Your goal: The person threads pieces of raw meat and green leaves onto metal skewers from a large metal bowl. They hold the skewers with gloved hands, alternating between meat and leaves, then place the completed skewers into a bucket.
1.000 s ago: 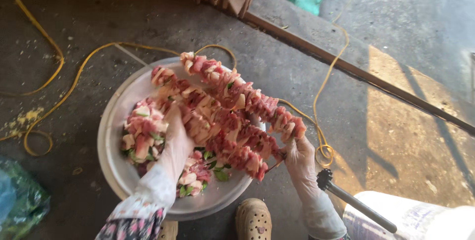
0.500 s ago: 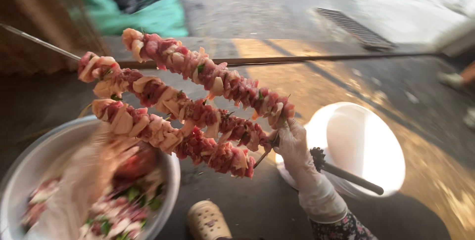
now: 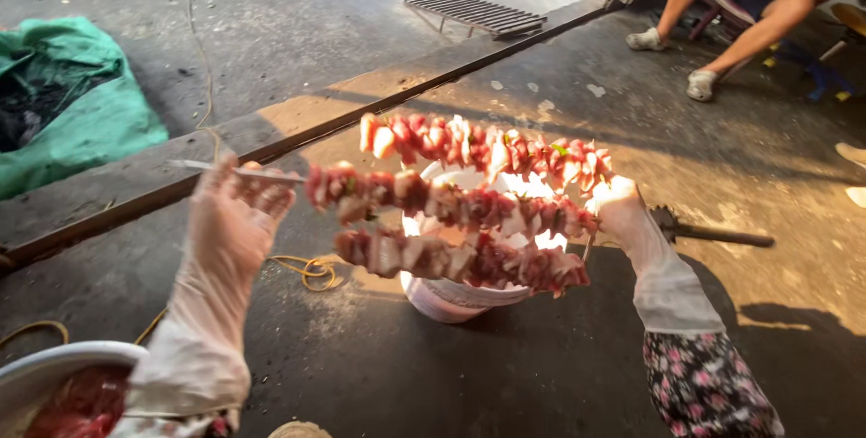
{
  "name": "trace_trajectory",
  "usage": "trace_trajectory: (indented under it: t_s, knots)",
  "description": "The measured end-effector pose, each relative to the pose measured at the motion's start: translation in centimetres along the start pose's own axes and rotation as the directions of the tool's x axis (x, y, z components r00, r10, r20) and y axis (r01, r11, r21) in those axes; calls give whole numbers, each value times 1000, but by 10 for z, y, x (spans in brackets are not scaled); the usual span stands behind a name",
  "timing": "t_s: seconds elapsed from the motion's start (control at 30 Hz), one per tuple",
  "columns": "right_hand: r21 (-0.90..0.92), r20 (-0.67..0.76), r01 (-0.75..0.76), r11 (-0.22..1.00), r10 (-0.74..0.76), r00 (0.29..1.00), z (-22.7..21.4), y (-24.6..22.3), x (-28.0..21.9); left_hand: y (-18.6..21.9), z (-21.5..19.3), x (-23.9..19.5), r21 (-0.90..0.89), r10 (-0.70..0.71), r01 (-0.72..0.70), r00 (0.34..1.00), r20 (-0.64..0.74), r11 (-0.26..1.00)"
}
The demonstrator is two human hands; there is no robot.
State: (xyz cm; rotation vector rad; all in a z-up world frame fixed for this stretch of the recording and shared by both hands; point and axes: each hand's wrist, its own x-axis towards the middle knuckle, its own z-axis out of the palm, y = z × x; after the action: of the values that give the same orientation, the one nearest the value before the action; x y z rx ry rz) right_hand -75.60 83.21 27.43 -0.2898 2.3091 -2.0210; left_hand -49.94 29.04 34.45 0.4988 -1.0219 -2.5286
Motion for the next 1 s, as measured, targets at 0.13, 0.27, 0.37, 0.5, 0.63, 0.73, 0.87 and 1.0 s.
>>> trace_trajectory:
  t_s: [0.13,0.27,0.37,0.5,0.63,0.73,0.87,1.0]
  knots:
    - [-529,-104,81,845,-159,982,-45,49,40,-63,16,14,-174,-130,127,991,-5,977]
    - [-796,-67,102,597,-254,965,-39,75,69,-110,9,27,-168,-199,185,977,-72,968]
    - [-712,-76,82,697,-194,978,-21,84,74,-130,-1,35,-140,-213,200,974,-83,970]
    - [-831,-127,-6,556,-180,975,-8,93,82,-145,-16,43,-124,-237,225,967,-95,966]
    - [-891,54,165,423,-262,963,-5,112,94,-157,-28,47,5,-249,251,964,-87,968]
    - [-973,225,229,17,-145,964,-3,117,116,-165,-40,49,8,-284,286,953,-103,958]
    - [-960,277,264,-93,-181,944,-9,77,140,-178,-62,61,126,-300,305,952,-56,944]
    - [-875,361,434,213,-311,879,85,-4,188,-175,-84,72,344,-244,277,960,-136,897]
